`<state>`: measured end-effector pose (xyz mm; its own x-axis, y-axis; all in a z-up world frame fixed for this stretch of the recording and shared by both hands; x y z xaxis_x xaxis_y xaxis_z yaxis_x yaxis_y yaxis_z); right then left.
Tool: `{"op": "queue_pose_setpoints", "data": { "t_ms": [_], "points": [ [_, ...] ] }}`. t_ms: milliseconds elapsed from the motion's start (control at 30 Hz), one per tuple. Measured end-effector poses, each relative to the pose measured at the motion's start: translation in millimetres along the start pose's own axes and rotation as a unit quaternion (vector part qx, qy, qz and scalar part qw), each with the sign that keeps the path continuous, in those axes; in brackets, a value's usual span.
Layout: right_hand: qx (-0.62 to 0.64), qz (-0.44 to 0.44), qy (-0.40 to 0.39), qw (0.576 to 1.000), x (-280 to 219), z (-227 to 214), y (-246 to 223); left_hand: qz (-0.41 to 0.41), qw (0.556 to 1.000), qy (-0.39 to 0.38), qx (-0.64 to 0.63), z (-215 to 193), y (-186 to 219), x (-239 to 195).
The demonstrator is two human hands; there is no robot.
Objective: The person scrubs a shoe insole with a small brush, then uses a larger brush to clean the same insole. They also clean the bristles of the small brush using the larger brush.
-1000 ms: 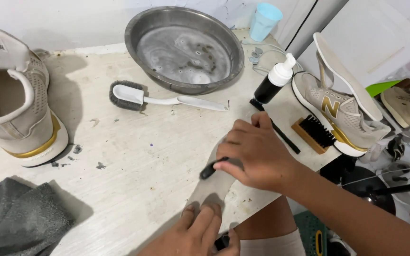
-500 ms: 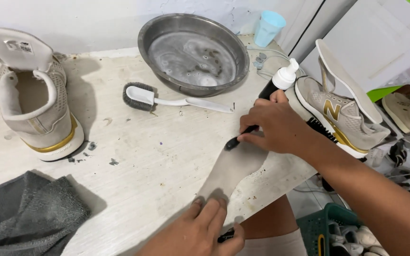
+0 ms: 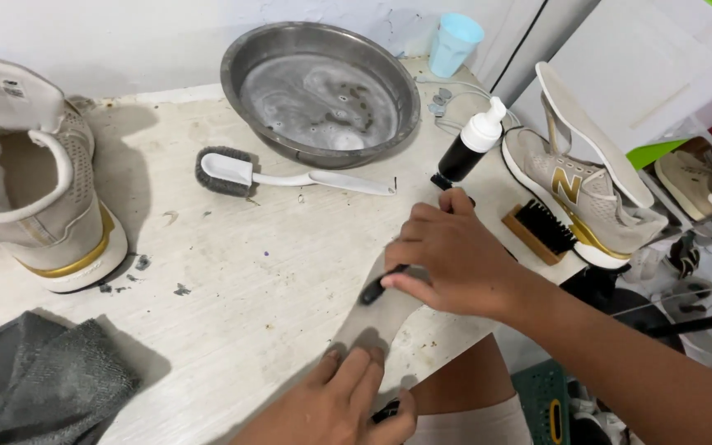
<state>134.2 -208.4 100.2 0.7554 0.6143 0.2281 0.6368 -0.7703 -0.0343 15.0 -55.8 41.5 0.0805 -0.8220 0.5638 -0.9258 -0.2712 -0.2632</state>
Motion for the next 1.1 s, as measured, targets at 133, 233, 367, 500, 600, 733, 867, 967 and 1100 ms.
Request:
{"op": "queue_pose_setpoints", "data": {
  "t_ms": [133, 233, 367, 500, 600, 733, 867, 967, 1100],
  "points": [
    [-0.187, 0.099, -0.044, 0.976, -13.4, 5.2, 71.0, -0.021, 1.0, 0.01, -0.013, -7.4, 0.1, 0.9],
    [-0.253, 0.108, 0.074, 0.959, -19.3, -29.0, 67.5, -0.007, 1.0, -0.008, -0.014, -6.3, 0.3, 1.6],
    [-0.129, 0.096, 0.065, 0.985, -13.1, -34.4, 1.0, -0.006, 1.0, -0.009, 0.005, -3.9, -1.6, 3.3],
    [-0.167, 0.023, 0.03, 0.985, -24.4, 15.7, 21.4, 0.006, 1.0, -0.019, 0.011, -7.4, 0.8, 3.6],
    [-0.47, 0.161, -0.033, 0.867, -33.4, -14.8, 80.2, -0.008, 1.0, -0.002, -0.009, -10.6, -3.0, 2.7],
    [-0.157, 0.197, 0.212, 0.944, -72.4, -42.0, 74.1, -0.008, 0.999, 0.034, -0.023, -1.7, -9.0, -2.5],
    [-0.034, 0.183, 0.332, 0.925, -96.2, -4.9, 43.4, -0.199, 0.96, 0.011, -0.197, -14.5, -34.7, 3.1],
    [-0.015, 0.196, 0.359, 0.913, -105.6, 9.9, 47.0, -0.317, 0.939, -0.021, -0.132, -7.6, -55.9, -9.0],
    [0.025, 0.222, 0.374, 0.9, -104.7, 13.2, 56.1, -0.354, 0.921, -0.095, -0.13, 19.0, -66.3, -25.2]
  ]
}}
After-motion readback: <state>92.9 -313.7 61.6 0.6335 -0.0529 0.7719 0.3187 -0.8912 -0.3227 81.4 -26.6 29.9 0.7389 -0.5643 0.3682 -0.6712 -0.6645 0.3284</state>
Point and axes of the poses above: each hand's wrist, its own x-axis towards the middle knuckle, its own z-axis out of the palm, y = z × x, the point moved 7 cm from there along x, towards the middle knuckle, and after that the axes turned 3 degrees about x, right-handed, at the moved point
